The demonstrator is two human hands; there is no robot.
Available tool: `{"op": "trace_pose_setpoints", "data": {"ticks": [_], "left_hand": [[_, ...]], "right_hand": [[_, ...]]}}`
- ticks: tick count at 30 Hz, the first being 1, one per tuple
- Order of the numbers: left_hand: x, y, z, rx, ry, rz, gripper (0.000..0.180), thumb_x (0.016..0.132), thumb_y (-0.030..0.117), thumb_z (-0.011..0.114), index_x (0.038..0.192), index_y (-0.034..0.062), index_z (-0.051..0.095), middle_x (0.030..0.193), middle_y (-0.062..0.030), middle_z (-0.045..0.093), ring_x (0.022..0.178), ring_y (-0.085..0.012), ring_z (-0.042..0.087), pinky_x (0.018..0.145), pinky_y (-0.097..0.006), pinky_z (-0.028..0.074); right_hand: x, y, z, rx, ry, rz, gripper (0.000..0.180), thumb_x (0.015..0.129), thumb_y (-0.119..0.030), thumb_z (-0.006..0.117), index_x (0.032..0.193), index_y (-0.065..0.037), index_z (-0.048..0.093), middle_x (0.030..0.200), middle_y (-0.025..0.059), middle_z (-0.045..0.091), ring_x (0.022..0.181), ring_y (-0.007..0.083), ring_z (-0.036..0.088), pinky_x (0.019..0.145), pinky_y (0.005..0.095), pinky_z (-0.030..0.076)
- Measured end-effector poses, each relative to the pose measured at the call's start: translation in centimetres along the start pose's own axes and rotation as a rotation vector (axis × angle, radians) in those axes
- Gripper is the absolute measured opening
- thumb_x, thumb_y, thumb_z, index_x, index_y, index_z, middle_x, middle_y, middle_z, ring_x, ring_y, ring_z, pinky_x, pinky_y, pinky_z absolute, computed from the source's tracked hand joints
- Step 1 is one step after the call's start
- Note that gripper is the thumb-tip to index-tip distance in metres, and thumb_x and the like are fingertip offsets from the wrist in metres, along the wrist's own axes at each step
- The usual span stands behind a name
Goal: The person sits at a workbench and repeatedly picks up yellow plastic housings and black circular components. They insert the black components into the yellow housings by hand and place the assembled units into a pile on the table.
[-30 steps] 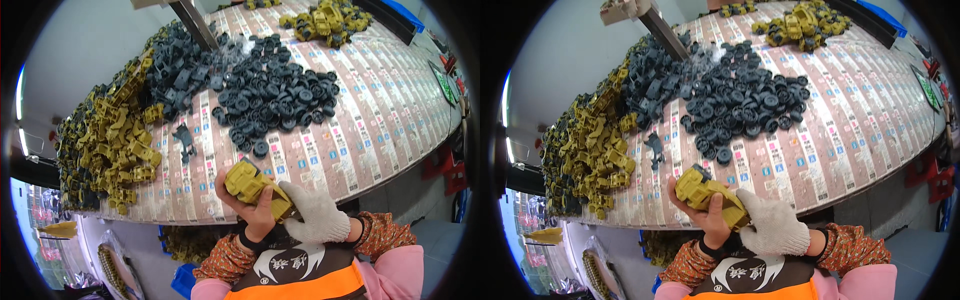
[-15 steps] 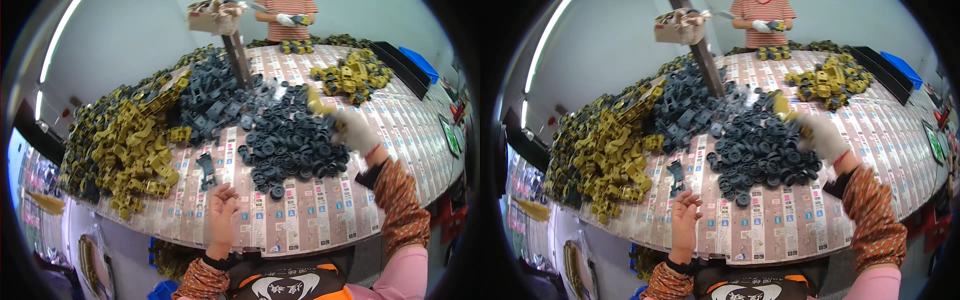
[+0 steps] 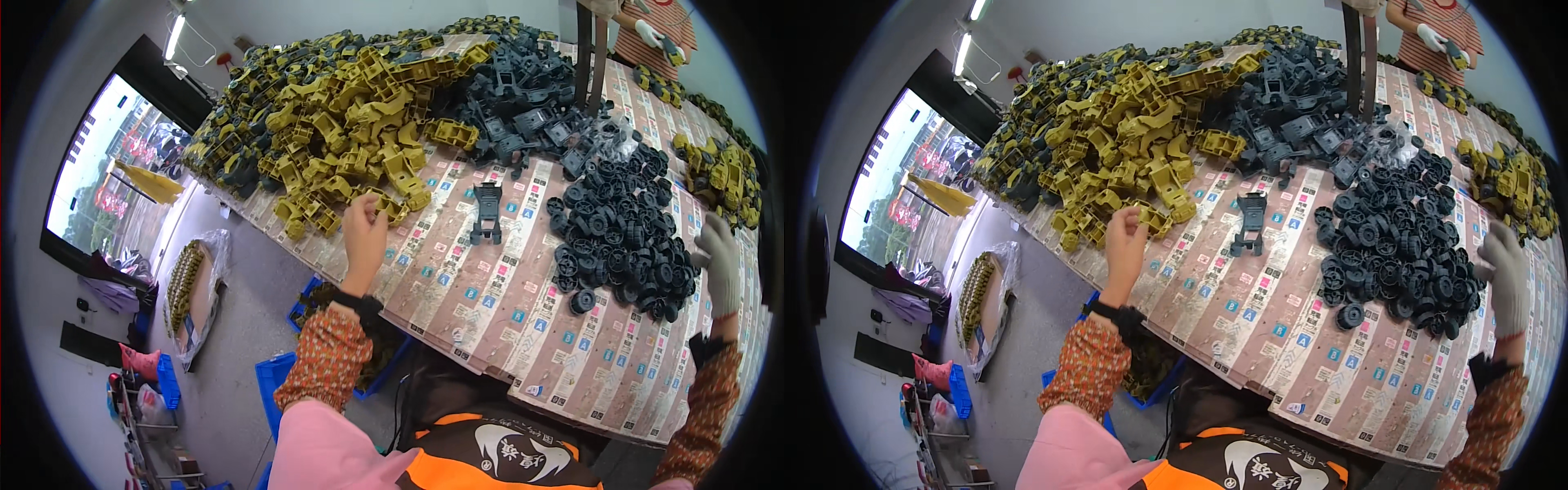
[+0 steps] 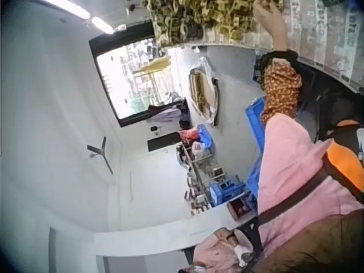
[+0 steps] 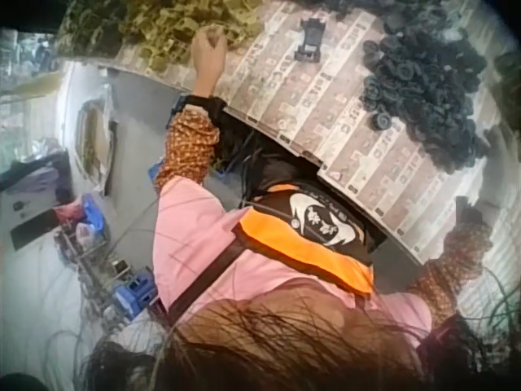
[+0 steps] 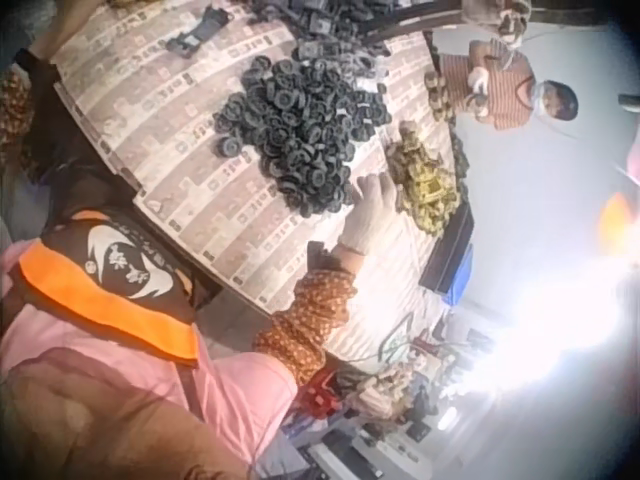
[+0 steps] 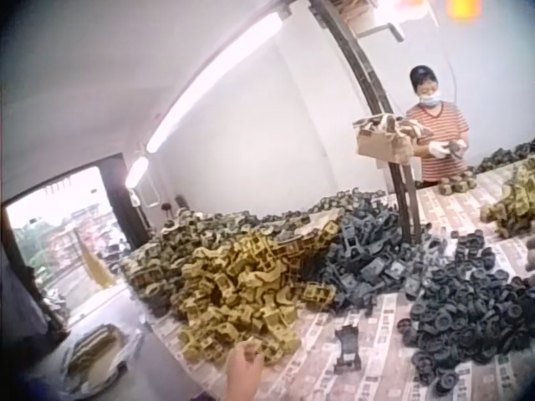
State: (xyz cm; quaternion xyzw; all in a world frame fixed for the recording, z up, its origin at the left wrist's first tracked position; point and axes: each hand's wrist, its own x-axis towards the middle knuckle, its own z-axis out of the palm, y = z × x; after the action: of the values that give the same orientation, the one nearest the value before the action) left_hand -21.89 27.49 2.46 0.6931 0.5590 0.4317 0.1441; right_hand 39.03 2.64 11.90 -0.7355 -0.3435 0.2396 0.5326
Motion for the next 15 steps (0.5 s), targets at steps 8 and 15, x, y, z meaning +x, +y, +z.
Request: {"op": "trace_pose_setpoints", "data": {"ticks": [8, 15], "left_hand": [[4.5, 5.3, 6.8, 0.789, -0.25, 0.004, 0.065, 0.092, 0.056, 0.072, 0.144, 0.0215, 0.055, 0.124, -0.0223, 0.066, 0.12, -0.0416, 0.057, 0.097, -0.059, 0.044], [3.9, 4.4, 9.5, 0.699, -0.267, 0.075, 0.069, 0.089, 0.053, 0.076, 0.148, 0.0288, 0.05, 0.126, -0.0211, 0.067, 0.122, -0.0409, 0.056, 0.101, -0.065, 0.033]], "right_hand": [[-11.5, 0.1, 3.7, -0.107, -0.212, 0.006, 0.04, 0.095, -0.011, 0.061, 0.133, 0.002, 0.062, 0.112, 0.0052, 0.066, 0.085, 0.0111, 0.06, 0.073, 0.0267, 0.052], [-16.6, -0.7, 3.0, -0.333, -0.217, -0.15, 0.041, 0.091, -0.002, 0.062, 0.133, -0.003, 0.062, 0.113, 0.0072, 0.067, 0.103, 0.0161, 0.064, 0.084, 0.0307, 0.054]]}}
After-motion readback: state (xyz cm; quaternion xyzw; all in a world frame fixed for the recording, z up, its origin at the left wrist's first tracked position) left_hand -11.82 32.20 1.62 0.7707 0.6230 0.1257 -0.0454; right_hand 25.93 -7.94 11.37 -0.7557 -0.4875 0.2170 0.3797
